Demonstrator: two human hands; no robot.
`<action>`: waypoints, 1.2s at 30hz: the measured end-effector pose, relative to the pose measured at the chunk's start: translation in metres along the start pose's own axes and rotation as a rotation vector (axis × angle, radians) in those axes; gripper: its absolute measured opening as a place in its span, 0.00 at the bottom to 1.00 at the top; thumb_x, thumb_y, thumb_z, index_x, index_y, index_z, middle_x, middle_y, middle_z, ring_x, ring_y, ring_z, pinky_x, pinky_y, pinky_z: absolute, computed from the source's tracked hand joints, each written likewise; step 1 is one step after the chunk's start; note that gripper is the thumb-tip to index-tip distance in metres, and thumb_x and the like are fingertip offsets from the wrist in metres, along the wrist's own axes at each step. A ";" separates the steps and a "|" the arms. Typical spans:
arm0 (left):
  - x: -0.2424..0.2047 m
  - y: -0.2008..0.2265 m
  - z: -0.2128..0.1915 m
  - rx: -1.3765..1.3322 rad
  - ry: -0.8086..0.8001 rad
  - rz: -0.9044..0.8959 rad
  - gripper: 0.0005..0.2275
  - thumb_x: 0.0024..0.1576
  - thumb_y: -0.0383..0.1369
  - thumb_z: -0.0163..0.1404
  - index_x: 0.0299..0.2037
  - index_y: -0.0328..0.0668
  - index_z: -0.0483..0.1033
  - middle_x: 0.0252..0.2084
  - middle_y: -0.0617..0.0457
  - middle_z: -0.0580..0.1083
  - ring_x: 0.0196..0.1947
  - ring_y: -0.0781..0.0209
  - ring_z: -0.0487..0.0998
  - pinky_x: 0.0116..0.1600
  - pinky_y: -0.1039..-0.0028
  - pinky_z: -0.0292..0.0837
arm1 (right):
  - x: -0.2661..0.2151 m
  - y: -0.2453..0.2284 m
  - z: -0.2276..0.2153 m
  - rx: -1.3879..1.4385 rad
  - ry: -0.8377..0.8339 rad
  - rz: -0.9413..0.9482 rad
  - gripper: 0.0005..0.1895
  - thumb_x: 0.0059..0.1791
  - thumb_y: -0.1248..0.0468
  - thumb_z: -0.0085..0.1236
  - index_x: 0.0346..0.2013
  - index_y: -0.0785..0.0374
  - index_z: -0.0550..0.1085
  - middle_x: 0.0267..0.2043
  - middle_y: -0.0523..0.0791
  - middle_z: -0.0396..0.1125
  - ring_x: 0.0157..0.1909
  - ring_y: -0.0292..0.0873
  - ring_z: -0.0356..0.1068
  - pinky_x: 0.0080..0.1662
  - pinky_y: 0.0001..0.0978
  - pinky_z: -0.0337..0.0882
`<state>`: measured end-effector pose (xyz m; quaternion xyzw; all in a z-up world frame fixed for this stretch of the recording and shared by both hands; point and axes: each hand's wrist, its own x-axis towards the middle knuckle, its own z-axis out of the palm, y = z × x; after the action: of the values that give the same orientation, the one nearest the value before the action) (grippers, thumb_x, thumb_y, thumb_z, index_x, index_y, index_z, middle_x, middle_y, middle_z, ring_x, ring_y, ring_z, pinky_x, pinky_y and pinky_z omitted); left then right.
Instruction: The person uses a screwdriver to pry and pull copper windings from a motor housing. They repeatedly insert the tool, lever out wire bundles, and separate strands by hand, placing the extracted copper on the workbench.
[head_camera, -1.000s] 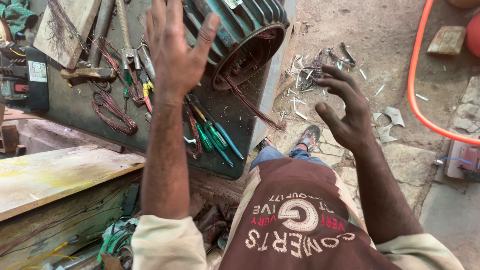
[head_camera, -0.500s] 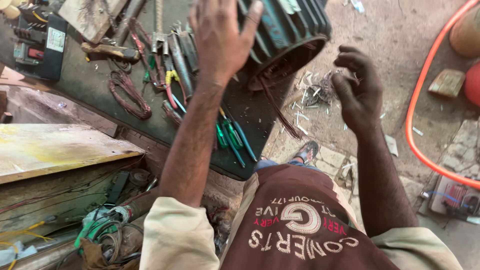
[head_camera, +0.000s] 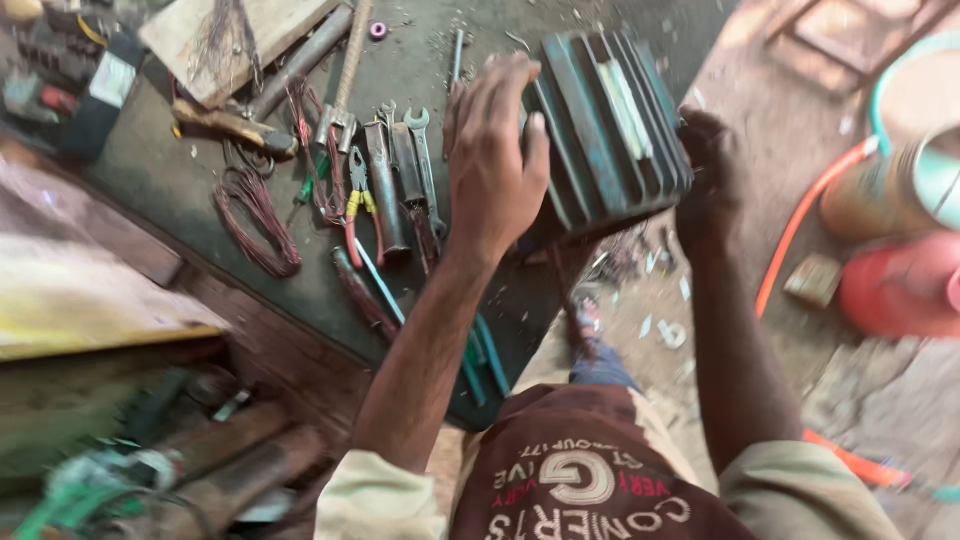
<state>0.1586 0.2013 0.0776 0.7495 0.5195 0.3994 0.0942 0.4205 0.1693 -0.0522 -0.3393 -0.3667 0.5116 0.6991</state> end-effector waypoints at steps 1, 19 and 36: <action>-0.001 0.002 0.000 -0.035 0.016 -0.028 0.18 0.64 0.26 0.50 0.65 0.42 0.69 0.70 0.46 0.69 0.77 0.47 0.63 0.83 0.58 0.50 | 0.008 0.007 -0.002 0.107 -0.066 0.088 0.28 0.61 0.47 0.46 0.70 0.61 0.64 0.71 0.51 0.62 0.71 0.47 0.63 0.73 0.43 0.62; -0.040 0.025 -0.013 -0.945 0.275 -0.520 0.34 0.58 0.27 0.53 0.76 0.30 0.56 0.80 0.42 0.58 0.81 0.54 0.55 0.83 0.66 0.44 | 0.081 0.051 0.015 0.579 -0.193 0.398 0.33 0.57 0.42 0.47 0.68 0.63 0.67 0.64 0.51 0.68 0.64 0.47 0.69 0.66 0.46 0.71; -0.035 0.016 0.074 -1.502 0.498 -0.468 0.29 0.53 0.24 0.57 0.68 0.31 0.68 0.71 0.36 0.68 0.64 0.50 0.75 0.68 0.57 0.74 | 0.124 -0.056 -0.049 0.301 -0.121 0.200 0.42 0.51 0.37 0.49 0.64 0.71 0.71 0.64 0.57 0.66 0.67 0.54 0.68 0.70 0.50 0.68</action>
<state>0.2164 0.1846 0.0199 0.2488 0.2623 0.7649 0.5331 0.5147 0.2702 -0.0089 -0.2342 -0.2919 0.6472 0.6641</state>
